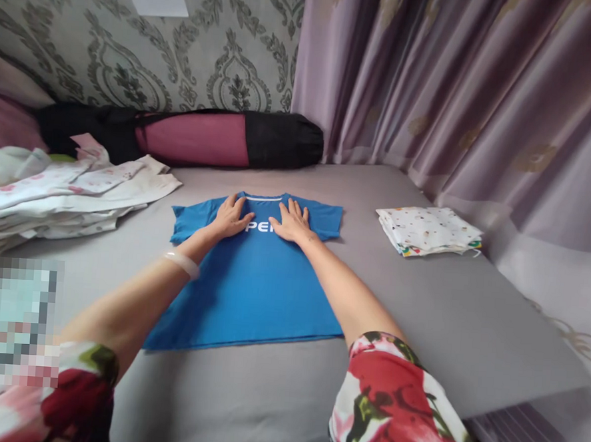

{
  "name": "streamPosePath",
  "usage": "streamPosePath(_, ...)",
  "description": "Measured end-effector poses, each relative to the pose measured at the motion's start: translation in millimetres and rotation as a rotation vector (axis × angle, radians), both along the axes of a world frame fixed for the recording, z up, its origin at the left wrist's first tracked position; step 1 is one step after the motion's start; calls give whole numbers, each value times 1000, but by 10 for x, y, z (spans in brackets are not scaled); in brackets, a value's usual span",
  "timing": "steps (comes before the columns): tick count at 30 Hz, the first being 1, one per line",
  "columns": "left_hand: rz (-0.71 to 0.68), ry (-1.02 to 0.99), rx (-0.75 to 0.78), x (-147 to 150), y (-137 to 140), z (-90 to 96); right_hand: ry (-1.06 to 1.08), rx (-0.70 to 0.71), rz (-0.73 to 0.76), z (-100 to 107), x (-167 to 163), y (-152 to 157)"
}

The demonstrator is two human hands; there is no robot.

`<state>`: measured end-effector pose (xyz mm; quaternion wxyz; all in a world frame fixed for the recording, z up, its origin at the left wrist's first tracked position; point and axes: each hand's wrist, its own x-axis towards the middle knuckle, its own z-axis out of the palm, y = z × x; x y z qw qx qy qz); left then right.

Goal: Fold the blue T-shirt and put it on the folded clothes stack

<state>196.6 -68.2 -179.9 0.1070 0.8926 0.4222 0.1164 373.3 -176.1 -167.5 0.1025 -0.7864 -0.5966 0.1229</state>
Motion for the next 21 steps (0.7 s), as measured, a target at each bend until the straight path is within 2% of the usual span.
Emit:
streamPosePath(5, -171, 165, -150, -279, -438, 164, -12, -29, 164, 43, -132, -542)
streamPosePath(9, -311, 211, -190, -491, -830, 267, -27, -10, 275, 68, -239, -952)
streamPosePath(14, -422, 246, -212, -685, -1259, 324, -26, 24, 364, 69, -334, -1354)
streamPosePath(21, -536, 217, -244, -806, -1584, 364, -17, 64, 416, 43, -349, -1738)
